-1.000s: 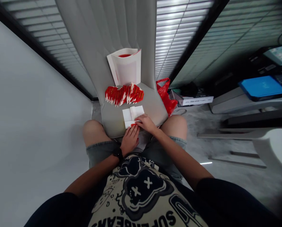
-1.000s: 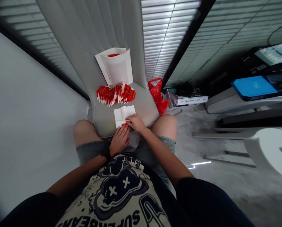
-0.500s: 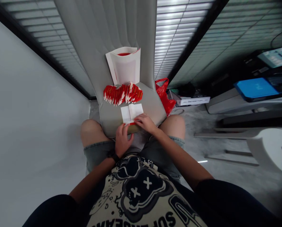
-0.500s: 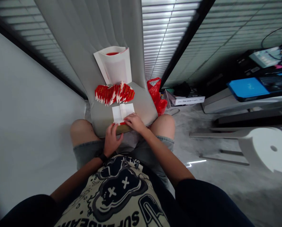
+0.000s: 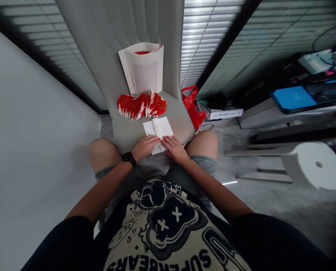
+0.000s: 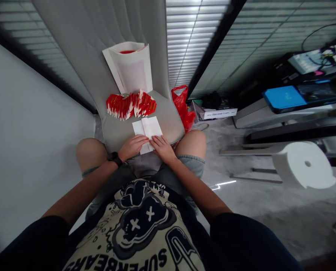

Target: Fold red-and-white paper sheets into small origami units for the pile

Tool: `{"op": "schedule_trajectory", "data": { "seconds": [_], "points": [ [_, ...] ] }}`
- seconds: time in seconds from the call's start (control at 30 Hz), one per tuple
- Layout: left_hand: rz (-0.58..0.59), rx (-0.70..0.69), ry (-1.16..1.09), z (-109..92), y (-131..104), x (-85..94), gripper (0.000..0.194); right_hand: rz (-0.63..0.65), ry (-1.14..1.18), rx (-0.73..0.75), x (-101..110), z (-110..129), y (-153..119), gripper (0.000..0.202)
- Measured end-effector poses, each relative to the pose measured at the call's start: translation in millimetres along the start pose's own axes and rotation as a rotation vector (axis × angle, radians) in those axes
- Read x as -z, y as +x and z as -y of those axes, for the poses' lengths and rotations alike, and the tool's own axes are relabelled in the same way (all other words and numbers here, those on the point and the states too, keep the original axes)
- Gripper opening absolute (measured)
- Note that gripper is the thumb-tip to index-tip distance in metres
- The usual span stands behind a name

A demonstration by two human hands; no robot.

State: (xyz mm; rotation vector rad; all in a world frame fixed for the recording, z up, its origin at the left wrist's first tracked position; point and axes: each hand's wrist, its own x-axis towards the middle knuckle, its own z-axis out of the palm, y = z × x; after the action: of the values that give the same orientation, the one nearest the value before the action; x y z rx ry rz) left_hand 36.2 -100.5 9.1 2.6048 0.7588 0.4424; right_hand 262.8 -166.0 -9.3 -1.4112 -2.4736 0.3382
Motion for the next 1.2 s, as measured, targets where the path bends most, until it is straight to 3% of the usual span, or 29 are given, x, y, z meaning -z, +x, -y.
{"op": "schedule_trajectory", "data": {
  "seconds": [0.17,0.47,0.63,0.83,1.0,1.2],
  "points": [
    [0.014,0.085,0.152,-7.8,-10.3,-13.6,0.047,0.044,-0.036,-0.039,0.4,0.0,1.7,0.057],
    [-0.047,0.150,0.100,-36.8,-21.8,-9.5,0.043,0.024,0.018,-0.036,6.0,3.0,1.1,0.033],
    [-0.045,0.218,0.134,-41.7,-22.0,-11.4,0.039,0.009,0.045,-0.030,9.7,1.9,5.7,0.027],
    [-0.077,0.290,0.097,-36.0,-14.2,-12.4,0.021,0.052,0.199,0.014,21.5,-9.1,10.1,0.026],
    [-0.048,0.284,-0.047,-17.9,-6.8,-6.3,0.021,-0.013,0.438,0.002,23.5,-41.6,-3.3,0.048],
    [-0.036,0.312,-0.123,3.2,4.5,-2.7,0.019,-0.063,0.401,-0.085,13.2,-50.0,-6.2,0.023]
  ]
}}
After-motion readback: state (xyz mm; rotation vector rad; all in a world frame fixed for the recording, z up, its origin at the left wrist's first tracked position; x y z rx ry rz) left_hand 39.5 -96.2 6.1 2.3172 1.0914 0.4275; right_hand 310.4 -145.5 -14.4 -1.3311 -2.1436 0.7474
